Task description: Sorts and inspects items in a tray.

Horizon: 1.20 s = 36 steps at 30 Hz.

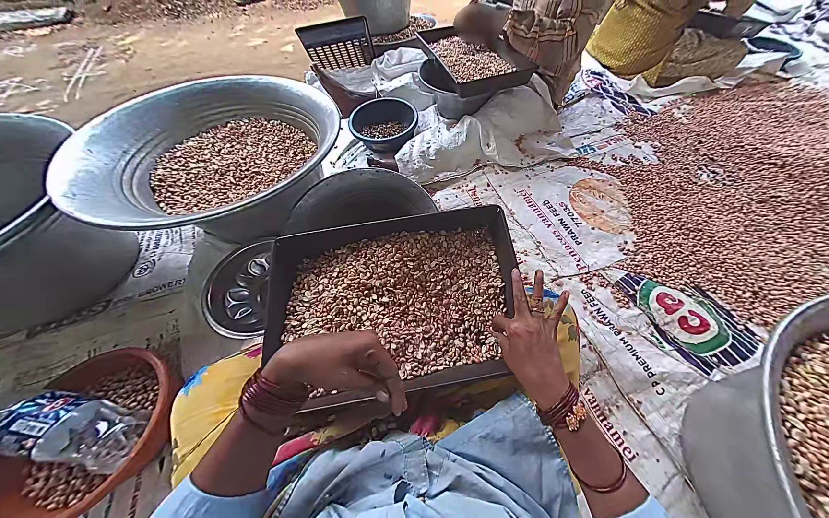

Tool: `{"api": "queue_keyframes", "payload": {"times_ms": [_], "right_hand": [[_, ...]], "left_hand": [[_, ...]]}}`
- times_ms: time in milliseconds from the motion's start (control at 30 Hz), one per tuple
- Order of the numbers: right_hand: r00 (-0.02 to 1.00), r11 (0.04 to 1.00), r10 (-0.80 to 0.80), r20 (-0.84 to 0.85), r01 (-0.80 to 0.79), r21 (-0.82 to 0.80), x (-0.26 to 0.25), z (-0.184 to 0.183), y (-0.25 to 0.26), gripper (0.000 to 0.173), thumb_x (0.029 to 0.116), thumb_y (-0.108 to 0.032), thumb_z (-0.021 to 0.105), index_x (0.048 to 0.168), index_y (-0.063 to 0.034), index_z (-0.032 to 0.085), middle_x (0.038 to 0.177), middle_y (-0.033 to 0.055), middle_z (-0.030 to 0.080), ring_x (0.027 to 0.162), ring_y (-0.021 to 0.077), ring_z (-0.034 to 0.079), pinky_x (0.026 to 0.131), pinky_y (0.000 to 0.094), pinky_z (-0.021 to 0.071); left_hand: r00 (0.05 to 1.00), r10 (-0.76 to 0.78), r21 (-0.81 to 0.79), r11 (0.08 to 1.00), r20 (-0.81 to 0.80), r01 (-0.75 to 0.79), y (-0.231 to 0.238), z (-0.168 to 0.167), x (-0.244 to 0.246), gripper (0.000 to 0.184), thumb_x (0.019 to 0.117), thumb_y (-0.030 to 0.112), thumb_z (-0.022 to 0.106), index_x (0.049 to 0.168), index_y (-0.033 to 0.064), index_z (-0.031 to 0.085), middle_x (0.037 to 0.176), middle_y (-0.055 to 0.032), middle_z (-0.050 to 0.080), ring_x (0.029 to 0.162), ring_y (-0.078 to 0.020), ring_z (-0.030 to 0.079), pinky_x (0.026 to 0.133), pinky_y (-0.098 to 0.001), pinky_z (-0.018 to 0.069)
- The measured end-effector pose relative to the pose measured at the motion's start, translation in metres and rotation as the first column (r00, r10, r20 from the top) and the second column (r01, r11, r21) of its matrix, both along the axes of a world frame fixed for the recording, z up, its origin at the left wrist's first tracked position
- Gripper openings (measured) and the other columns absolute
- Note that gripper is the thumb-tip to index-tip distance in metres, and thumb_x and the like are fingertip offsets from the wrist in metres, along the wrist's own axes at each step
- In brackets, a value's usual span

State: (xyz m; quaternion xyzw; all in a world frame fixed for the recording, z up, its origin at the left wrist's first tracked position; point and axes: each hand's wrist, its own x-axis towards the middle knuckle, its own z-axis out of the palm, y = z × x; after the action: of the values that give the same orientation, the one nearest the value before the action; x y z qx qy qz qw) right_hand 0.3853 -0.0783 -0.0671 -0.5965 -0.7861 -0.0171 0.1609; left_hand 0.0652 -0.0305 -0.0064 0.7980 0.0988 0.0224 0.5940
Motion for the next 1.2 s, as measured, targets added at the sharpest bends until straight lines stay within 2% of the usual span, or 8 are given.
{"api": "queue_keyframes", "payload": {"times_ms": [167,300,367,433,533,833,967,1200], "right_hand": [[0.785,0.904,0.305,-0.539,-0.417,-0.097,-0.015,0.04,-0.024,0.025,0.0895,-0.041,0.075,0.109,-0.026,0.079,0.164,0.0205,0.035,0.155,0.0478,0.02,0.114,0.083,0.0044],[0.759,0.989,-0.09,-0.645,-0.007,-0.145,0.026,0.025,0.018,0.052,0.0929,-0.029,0.073,0.14,-0.0102,0.061,0.156,0.02,0.047,0.142,0.0372,0.049,0.11,0.0556,0.0441],[0.502,0.908,-0.293,-0.814,-0.12,-0.401,0.043,0.009,0.037,0.07,0.098,-0.024,0.067,0.157,-0.0095,0.033,0.15,0.0104,0.053,0.122,0.0149,0.063,0.096,0.033,0.0561],[0.239,0.849,-0.365,-0.9,-0.312,-0.427,0.043,-0.007,0.044,0.078,0.098,-0.025,0.059,0.161,-0.009,0.017,0.131,0.008,0.06,0.098,0.0059,0.067,0.08,0.0231,0.0586],[0.167,0.825,-0.406,-0.899,-0.357,-0.439,0.035,-0.01,0.043,0.077,0.1014,-0.022,0.056,0.162,-0.004,0.012,0.142,0.0081,0.051,0.102,-0.0003,0.063,0.082,0.0161,0.0556],[0.107,0.884,-0.324,-0.94,-0.321,-0.341,0.032,-0.017,0.04,0.065,0.1017,-0.007,0.047,0.158,0.0033,0.018,0.143,0.0087,0.051,0.109,-0.0041,0.062,0.09,0.0123,0.0524],[0.106,0.884,-0.334,-0.937,-0.311,-0.35,0.031,-0.019,0.043,0.066,0.1016,-0.006,0.048,0.159,0.0039,0.017,0.148,0.0122,0.048,0.115,-0.0032,0.06,0.094,0.0122,0.0505],[0.12,0.887,-0.334,-0.935,-0.296,-0.355,0.031,-0.02,0.041,0.068,0.1008,-0.009,0.049,0.159,0.0032,0.017,0.143,0.0102,0.052,0.11,-0.0029,0.062,0.09,0.0129,0.0527]], "left_hand": [[0.937,0.29,0.424,0.887,-0.194,-0.186,-0.019,0.01,-0.026,0.03,0.1018,0.006,0.05,0.12,0.0089,0.073,0.111,-0.0073,0.075,0.1,-0.0181,0.072,0.091,-0.0428,0.057],[0.864,0.285,0.428,0.899,-0.415,-0.091,-0.036,-0.008,-0.002,0.033,0.0955,-0.001,0.058,0.119,0.0143,0.074,0.114,-0.0122,0.073,0.105,-0.0317,0.07,0.092,-0.0556,0.0546],[0.825,0.24,0.386,0.922,-0.512,-0.028,-0.036,-0.02,0.025,0.04,0.0946,-0.002,0.059,0.128,0.0156,0.071,0.122,-0.0148,0.069,0.115,-0.0356,0.065,0.098,-0.0572,0.0509],[0.84,0.244,0.407,0.913,-0.485,-0.03,-0.025,-0.037,0.049,0.042,0.0941,-0.003,0.059,0.132,0.013,0.069,0.126,-0.0188,0.066,0.119,-0.0383,0.062,0.1,-0.0573,0.0495],[0.851,0.366,0.497,0.855,-0.378,-0.147,0.007,-0.044,0.076,0.051,0.093,-0.009,0.056,0.138,0.013,0.065,0.132,-0.0227,0.06,0.119,-0.0419,0.061,0.097,-0.0603,0.0512],[0.495,0.859,0.759,0.235,0.129,-0.607,0.036,-0.033,0.064,0.032,0.0972,0.007,0.063,0.129,0.009,0.069,0.137,-0.0231,0.059,0.125,-0.0431,0.058,0.094,-0.057,0.0532],[0.697,0.702,0.703,0.424,0.144,-0.572,-0.004,-0.053,0.071,0.011,0.0932,0.01,0.068,0.101,0.0095,0.076,0.109,-0.0165,0.069,0.106,-0.0351,0.066,0.088,-0.0487,0.0566],[0.83,0.558,0.772,0.527,0.002,-0.356,-0.016,-0.078,0.088,0.018,0.1003,0.012,0.059,0.099,0.0088,0.077,0.104,-0.0174,0.067,0.104,-0.0363,0.064,0.087,-0.048,0.0544]]}}
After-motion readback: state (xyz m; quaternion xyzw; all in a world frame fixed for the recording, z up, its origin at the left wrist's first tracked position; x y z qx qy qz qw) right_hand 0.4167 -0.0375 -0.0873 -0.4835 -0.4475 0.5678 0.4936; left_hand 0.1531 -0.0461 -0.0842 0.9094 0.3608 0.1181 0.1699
